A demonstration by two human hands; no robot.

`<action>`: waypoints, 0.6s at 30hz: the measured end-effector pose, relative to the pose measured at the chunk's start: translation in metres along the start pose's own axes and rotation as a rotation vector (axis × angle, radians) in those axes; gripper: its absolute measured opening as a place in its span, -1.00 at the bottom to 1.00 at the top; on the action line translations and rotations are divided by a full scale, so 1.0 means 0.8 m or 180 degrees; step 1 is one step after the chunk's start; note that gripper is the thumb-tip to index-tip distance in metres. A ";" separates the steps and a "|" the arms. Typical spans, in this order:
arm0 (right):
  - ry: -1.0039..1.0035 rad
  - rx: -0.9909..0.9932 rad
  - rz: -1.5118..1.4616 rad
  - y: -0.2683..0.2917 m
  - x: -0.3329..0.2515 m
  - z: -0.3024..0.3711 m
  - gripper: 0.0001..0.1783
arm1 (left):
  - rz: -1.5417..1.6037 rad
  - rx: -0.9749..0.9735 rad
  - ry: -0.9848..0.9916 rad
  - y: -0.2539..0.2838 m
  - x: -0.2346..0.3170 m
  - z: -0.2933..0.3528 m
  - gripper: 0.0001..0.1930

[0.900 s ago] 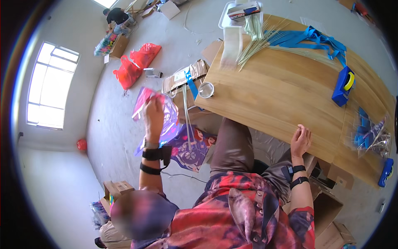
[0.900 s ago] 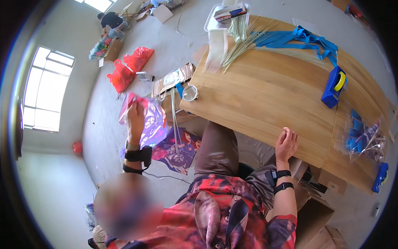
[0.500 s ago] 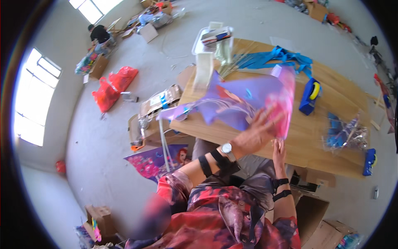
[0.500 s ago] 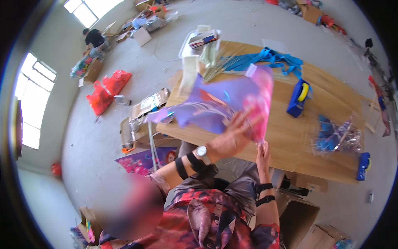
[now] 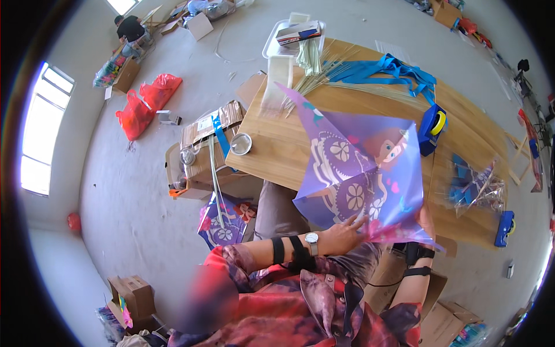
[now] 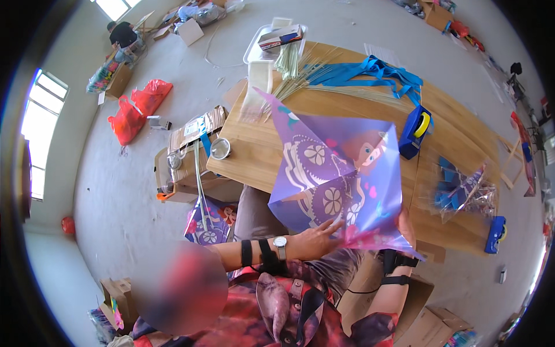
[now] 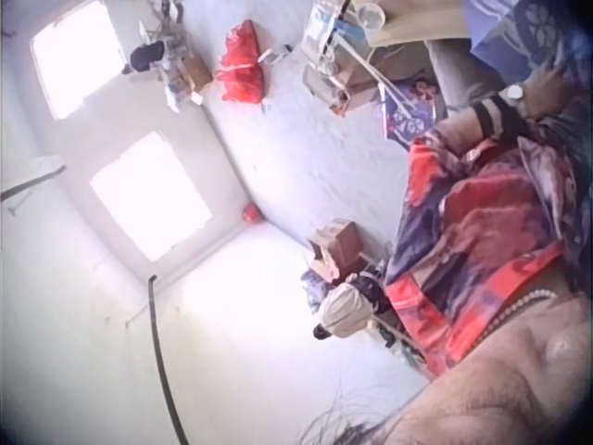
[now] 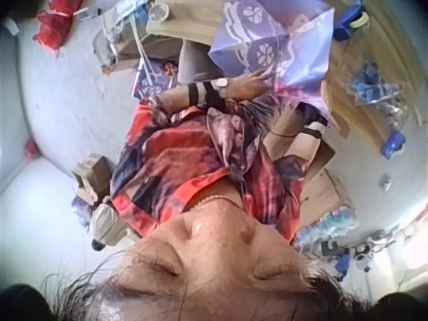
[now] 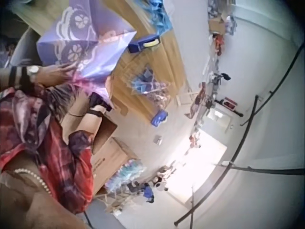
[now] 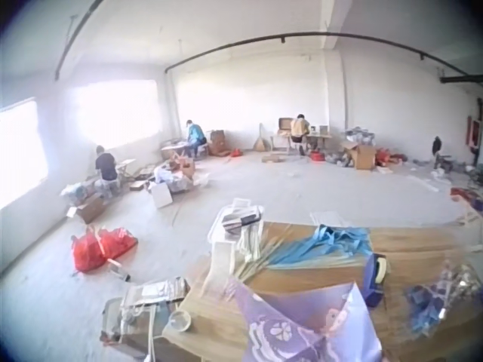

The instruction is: The recorder is assembling a kite by attaching framing rods and taping the sail material at a workshop table.

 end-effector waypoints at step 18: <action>-0.1505 0.1066 0.0979 0.017 0.045 0.054 -0.48 | -0.0352 0.0694 0.1830 0.015 -0.138 -0.034 0.11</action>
Point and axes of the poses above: each hand's wrist, its own z-axis away from the middle knuckle, its own y-axis out of the back of the hand, x = y × z, the point moved 7 cm from there along -z, towards the middle knuckle, and after that the axes turned 6 degrees about -y, right-handed, at the moved point
